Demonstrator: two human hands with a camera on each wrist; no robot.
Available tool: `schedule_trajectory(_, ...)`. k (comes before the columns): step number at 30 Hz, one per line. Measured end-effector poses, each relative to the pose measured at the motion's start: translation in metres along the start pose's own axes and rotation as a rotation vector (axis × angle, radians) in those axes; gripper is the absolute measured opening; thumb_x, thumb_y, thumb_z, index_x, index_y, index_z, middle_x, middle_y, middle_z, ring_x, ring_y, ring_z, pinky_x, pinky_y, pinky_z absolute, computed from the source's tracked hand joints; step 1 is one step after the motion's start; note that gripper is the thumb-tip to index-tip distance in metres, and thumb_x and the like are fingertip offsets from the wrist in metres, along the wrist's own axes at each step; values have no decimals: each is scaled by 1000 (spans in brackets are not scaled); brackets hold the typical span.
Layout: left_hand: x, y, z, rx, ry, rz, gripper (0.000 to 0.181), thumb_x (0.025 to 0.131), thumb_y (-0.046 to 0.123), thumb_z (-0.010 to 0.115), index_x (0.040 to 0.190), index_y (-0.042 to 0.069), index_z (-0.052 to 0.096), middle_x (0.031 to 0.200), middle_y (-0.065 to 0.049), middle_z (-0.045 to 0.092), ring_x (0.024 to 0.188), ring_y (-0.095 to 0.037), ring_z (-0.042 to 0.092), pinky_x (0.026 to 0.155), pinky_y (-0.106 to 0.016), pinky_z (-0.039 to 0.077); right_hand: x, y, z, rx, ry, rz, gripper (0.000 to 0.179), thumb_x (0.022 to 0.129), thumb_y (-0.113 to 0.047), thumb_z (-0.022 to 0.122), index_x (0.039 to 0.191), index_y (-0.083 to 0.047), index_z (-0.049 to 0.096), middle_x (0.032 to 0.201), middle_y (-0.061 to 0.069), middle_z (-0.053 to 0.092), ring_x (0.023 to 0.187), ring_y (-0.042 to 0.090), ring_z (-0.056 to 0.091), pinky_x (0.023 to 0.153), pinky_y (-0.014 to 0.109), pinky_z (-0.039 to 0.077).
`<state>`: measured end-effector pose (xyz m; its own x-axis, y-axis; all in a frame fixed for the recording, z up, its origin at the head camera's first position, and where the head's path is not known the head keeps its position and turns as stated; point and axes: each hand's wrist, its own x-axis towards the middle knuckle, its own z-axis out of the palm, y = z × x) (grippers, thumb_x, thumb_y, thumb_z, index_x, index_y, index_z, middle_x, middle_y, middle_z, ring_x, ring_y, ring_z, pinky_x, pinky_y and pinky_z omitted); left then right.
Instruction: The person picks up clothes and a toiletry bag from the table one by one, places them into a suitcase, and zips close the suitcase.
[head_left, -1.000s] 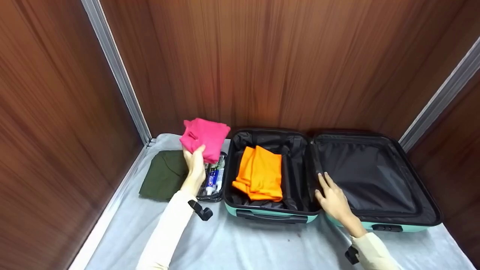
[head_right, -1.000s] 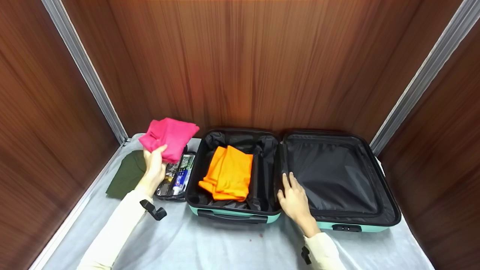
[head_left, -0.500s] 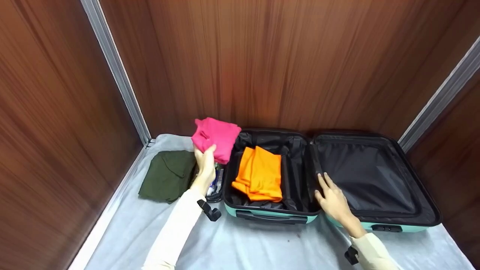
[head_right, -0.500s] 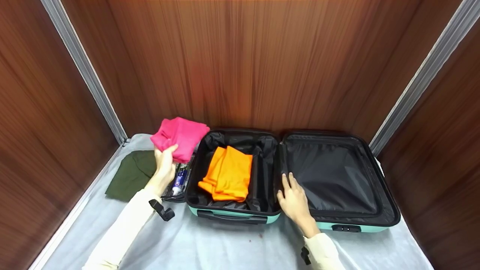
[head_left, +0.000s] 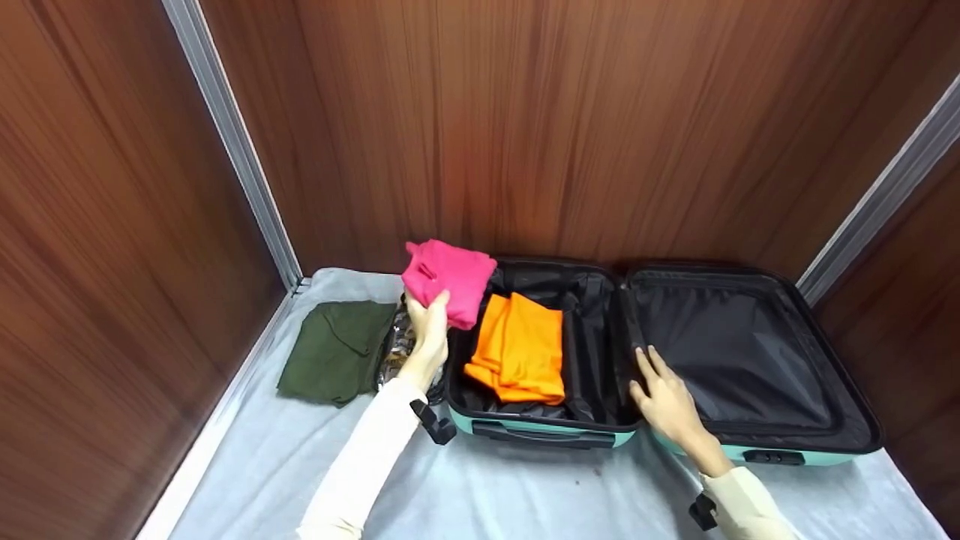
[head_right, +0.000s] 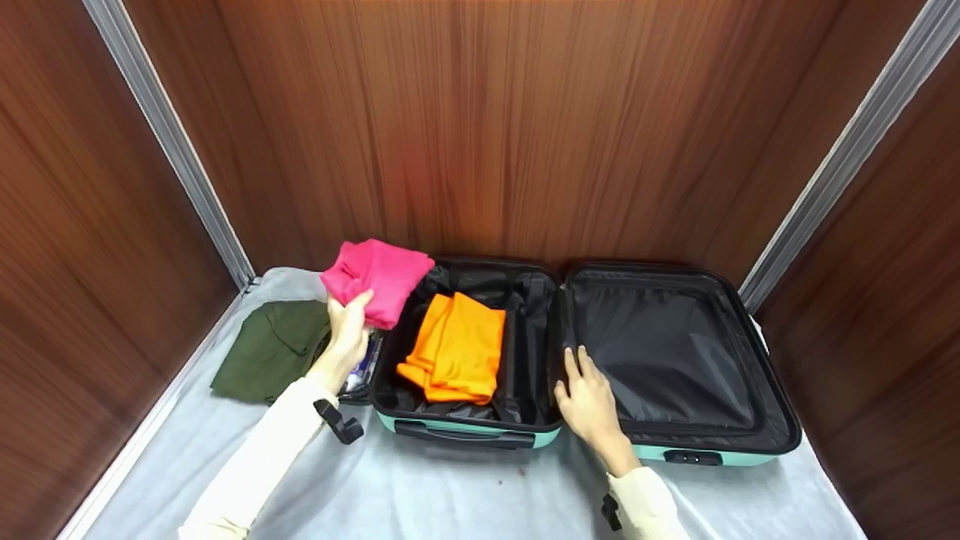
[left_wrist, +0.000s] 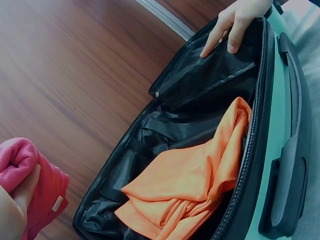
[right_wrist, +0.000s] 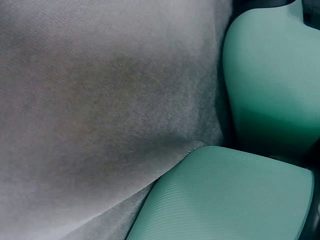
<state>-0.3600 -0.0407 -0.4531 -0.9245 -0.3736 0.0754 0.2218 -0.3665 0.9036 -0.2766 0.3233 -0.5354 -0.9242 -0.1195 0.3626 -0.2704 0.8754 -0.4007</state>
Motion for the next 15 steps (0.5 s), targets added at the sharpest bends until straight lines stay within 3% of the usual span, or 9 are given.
schedule_trajectory(7, -5, -4, 8, 6, -13, -5, 80, 91, -3, 56, 158, 5, 12, 161, -18, 18, 146, -29, 21, 118, -34, 18, 0, 0, 0, 4, 22, -15, 58, 94, -9, 60, 146, 7, 41, 148, 34, 35, 125, 55, 44, 100, 63, 37)
schedule_trajectory(15, -12, -12, 18, 41, -29, -1, 77, 91, -4, 56, 157, 5, 17, 159, -19, 25, 144, -30, 26, 117, -36, 21, -1, 0, 0, 1, 65, -34, 56, 93, -8, 62, 144, 7, 44, 146, 34, 39, 121, 55, 48, 96, 63, 40)
